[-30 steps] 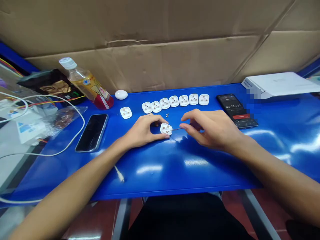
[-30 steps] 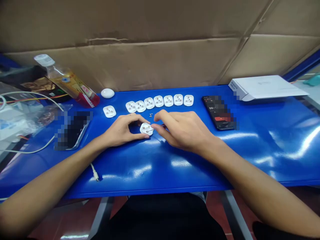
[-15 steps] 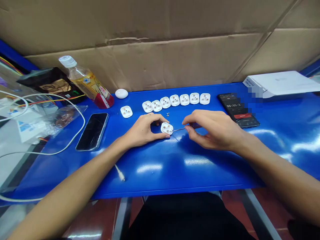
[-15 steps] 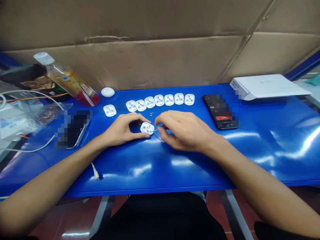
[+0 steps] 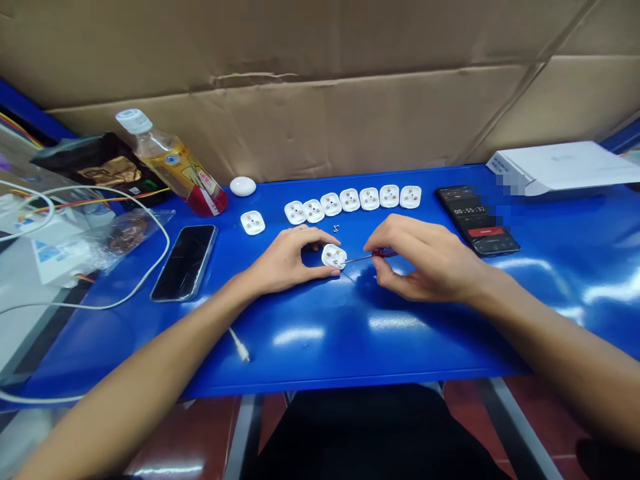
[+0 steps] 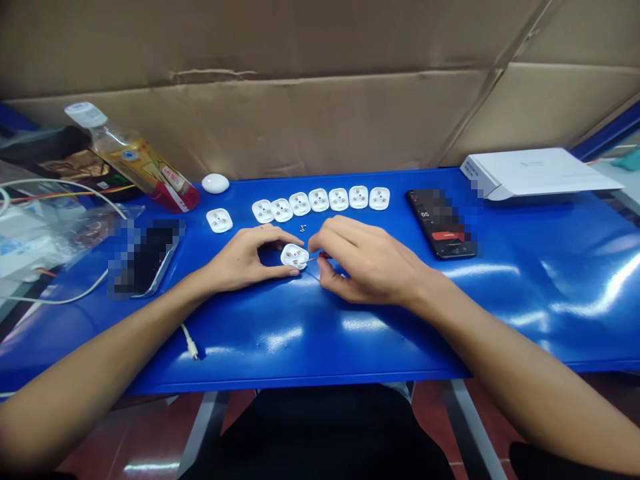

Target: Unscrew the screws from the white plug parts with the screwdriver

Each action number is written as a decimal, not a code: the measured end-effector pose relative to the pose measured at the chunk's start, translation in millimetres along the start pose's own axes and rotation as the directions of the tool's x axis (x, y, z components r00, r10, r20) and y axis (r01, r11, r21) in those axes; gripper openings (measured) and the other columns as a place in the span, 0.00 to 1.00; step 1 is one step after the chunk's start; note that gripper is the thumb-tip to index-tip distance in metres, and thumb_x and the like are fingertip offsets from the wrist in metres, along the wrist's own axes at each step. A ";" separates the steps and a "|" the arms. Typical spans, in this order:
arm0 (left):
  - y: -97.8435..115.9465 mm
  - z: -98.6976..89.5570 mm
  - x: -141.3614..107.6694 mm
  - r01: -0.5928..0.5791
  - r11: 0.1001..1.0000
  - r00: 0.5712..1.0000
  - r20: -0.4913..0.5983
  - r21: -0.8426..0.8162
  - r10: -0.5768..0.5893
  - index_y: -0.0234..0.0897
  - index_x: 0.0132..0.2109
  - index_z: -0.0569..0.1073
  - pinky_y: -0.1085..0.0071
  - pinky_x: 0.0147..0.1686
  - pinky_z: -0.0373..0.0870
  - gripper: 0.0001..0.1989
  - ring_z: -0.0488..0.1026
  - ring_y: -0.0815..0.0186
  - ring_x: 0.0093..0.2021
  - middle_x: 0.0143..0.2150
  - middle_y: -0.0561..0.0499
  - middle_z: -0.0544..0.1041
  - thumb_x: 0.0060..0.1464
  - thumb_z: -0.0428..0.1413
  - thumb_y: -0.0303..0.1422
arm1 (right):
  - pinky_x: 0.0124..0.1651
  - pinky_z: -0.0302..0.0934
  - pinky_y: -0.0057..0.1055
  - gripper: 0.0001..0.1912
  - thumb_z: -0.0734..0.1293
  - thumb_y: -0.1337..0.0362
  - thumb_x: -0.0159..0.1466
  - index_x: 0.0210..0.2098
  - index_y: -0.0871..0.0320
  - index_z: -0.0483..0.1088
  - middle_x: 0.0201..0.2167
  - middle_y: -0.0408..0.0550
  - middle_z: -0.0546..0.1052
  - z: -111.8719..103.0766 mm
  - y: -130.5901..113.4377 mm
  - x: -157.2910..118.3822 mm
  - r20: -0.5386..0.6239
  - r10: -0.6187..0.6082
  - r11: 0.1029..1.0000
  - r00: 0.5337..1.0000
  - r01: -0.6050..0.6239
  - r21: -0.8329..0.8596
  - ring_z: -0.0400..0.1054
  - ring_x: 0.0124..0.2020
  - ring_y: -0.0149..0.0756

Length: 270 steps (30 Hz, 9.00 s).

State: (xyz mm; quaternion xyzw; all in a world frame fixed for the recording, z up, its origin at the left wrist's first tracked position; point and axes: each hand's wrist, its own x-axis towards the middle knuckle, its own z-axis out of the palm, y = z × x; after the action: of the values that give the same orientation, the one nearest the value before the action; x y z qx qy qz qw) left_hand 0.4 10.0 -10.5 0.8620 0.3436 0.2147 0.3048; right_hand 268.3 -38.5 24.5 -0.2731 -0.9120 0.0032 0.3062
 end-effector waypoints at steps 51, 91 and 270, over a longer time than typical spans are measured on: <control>2.4 -3.8 2.0 0.003 1.000 0.998 0.057 -0.023 -0.002 0.42 0.53 0.82 0.64 0.47 0.71 0.24 0.78 0.58 0.46 0.49 0.48 0.84 0.55 0.68 0.51 | 0.39 0.70 0.37 0.05 0.63 0.62 0.73 0.45 0.52 0.72 0.37 0.47 0.83 8.1 -10.7 -2.4 -0.090 0.247 0.964 0.965 -0.255 -0.079 0.78 0.35 0.40; 2.3 1.7 2.6 -0.073 0.997 0.994 0.078 -0.030 0.075 0.44 0.57 0.82 0.62 0.53 0.71 0.22 0.79 0.57 0.51 0.52 0.48 0.83 0.59 0.67 0.47 | 0.48 0.69 0.44 0.10 0.61 0.67 0.74 0.52 0.56 0.71 0.46 0.55 0.79 -12.6 -6.6 4.7 0.155 0.094 0.993 0.983 -0.104 0.060 0.74 0.47 0.46; 2.3 5.0 6.4 0.000 0.999 1.000 0.029 -0.044 0.001 0.43 0.67 0.73 0.52 0.74 0.56 0.24 0.64 0.53 0.73 0.72 0.46 0.69 0.75 0.46 0.45 | 0.42 0.72 0.41 0.10 0.63 0.63 0.74 0.52 0.58 0.69 0.48 0.56 0.81 10.6 18.4 -5.3 -0.032 0.305 0.936 0.952 -0.306 -0.175 0.78 0.44 0.47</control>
State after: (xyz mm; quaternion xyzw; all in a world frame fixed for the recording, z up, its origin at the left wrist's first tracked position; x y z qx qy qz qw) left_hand 8.7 11.4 -11.5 0.8582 0.3341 0.2095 0.3286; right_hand 275.0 -23.8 9.7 -0.4377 -0.8544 -0.0314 0.2783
